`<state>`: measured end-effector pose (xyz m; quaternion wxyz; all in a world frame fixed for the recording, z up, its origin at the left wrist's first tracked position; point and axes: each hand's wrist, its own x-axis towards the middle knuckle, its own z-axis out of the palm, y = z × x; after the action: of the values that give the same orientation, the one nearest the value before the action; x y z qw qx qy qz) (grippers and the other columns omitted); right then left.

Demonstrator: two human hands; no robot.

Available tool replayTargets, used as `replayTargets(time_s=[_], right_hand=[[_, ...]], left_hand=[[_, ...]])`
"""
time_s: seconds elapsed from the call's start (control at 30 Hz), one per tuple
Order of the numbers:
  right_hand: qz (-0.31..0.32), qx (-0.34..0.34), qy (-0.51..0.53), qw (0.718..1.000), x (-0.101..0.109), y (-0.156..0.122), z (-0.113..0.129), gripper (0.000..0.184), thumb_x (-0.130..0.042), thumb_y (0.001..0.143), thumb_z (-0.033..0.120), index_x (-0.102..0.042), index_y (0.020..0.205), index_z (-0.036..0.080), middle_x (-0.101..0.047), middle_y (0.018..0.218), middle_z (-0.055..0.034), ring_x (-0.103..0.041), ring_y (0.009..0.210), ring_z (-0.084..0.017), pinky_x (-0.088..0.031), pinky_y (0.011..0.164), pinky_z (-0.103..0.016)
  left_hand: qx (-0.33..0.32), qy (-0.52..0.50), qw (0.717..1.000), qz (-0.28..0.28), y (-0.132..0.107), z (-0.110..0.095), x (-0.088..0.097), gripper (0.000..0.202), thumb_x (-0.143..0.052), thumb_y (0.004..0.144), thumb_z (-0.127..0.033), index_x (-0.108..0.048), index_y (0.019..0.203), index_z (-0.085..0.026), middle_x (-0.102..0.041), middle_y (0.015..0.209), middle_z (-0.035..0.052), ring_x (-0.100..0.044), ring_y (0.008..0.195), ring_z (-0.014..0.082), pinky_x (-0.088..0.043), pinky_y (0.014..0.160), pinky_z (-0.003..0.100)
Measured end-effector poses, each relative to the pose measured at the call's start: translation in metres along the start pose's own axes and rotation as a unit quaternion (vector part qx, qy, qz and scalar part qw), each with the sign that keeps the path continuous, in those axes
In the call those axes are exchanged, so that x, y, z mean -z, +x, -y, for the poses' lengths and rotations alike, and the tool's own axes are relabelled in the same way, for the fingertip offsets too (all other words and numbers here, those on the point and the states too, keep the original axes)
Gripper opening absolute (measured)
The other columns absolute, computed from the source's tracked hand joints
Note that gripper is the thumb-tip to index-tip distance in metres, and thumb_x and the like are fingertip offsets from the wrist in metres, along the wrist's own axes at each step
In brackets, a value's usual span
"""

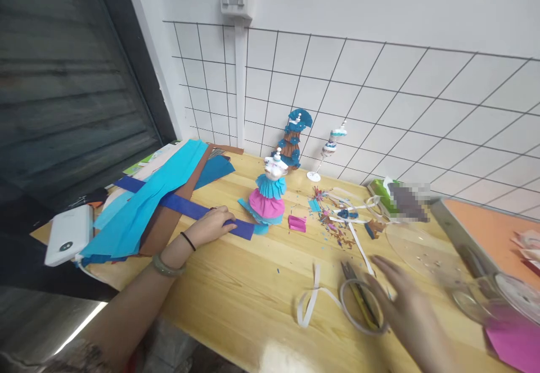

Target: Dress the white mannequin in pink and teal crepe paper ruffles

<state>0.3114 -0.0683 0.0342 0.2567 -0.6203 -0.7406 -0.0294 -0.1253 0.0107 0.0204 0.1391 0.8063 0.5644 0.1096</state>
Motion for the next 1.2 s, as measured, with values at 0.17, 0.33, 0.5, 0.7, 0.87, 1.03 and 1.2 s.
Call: replayTargets(time_s=[0.17,0.33,0.5,0.7,0.87,1.03,1.2], right_hand=[[0.092,0.131,-0.006,0.987,-0.073,0.050,0.049,0.039,-0.040,0.087,0.028,-0.055,0.120,0.014,-0.059,0.121,-0.0177,-0.058,0.111,-0.031,-0.048,0.092,-0.047],[0.116,0.163,-0.003,0.980,-0.114,0.092,0.062,0.040,-0.046,0.084,0.024,-0.056,0.120,0.011,-0.059,0.121,-0.0178,-0.055,0.112,-0.030,-0.044,0.095,-0.043],[0.152,0.159,-0.002,0.976,-0.124,0.107,0.062,0.024,-0.050,0.084,0.024,-0.067,0.099,0.016,-0.068,0.096,-0.0126,-0.059,0.091,-0.027,-0.046,0.084,-0.039],[0.146,0.111,0.017,0.983,-0.123,0.105,0.064,0.030,-0.049,0.083,0.021,-0.064,0.108,0.015,-0.068,0.094,-0.0136,-0.060,0.089,-0.027,-0.044,0.082,-0.038],[0.119,0.052,0.079,0.988,-0.114,0.105,0.069,0.036,-0.050,0.081,0.024,-0.060,0.115,0.015,-0.069,0.087,-0.0119,-0.063,0.082,-0.026,-0.047,0.075,-0.038],[0.028,-0.011,0.174,0.984,-0.084,0.116,0.081,0.040,-0.050,0.083,0.038,-0.053,0.117,0.016,-0.066,0.080,-0.0061,-0.063,0.073,-0.022,-0.050,0.069,-0.038],[-0.156,-0.072,0.357,0.918,-0.043,0.127,0.119,0.039,-0.060,0.080,0.045,-0.051,0.108,0.019,-0.060,0.084,-0.0035,-0.060,0.072,-0.016,-0.051,0.066,-0.034]], left_hand=[[-0.007,0.012,0.999,0.051,-0.008,-0.005,0.012,0.040,-0.046,0.086,-0.039,-0.068,0.064,-0.015,-0.066,0.071,0.0109,-0.062,0.073,0.0226,-0.042,0.070,0.031],[0.011,0.007,0.999,0.052,-0.003,-0.013,0.025,0.032,-0.050,0.083,-0.038,-0.069,0.068,-0.016,-0.070,0.075,0.0103,-0.063,0.076,0.0229,-0.041,0.067,0.030],[0.039,-0.001,0.999,-0.001,0.017,-0.026,0.045,0.028,-0.050,0.082,-0.039,-0.069,0.082,-0.018,-0.071,0.080,0.0083,-0.064,0.075,0.0221,-0.041,0.063,0.028],[0.030,-0.131,0.969,-0.209,0.033,-0.051,0.068,0.026,-0.048,0.085,-0.032,-0.069,0.082,-0.017,-0.070,0.078,0.0060,-0.063,0.073,0.0179,-0.044,0.064,0.027],[0.014,-0.273,0.879,-0.391,0.044,-0.068,0.083,0.018,-0.056,0.082,-0.028,-0.068,0.091,-0.017,-0.070,0.081,0.0042,-0.063,0.074,0.0144,-0.048,0.066,0.025],[-0.049,-0.327,0.800,-0.501,0.052,-0.082,0.090,0.021,-0.055,0.084,-0.023,-0.063,0.103,-0.017,-0.067,0.087,0.0050,-0.062,0.082,0.0135,-0.048,0.074,0.027],[-0.081,-0.372,0.783,-0.492,0.059,-0.087,0.084,0.030,-0.056,0.085,-0.025,-0.056,0.114,-0.019,-0.064,0.097,0.0063,-0.061,0.092,0.0150,-0.048,0.080,0.029]])
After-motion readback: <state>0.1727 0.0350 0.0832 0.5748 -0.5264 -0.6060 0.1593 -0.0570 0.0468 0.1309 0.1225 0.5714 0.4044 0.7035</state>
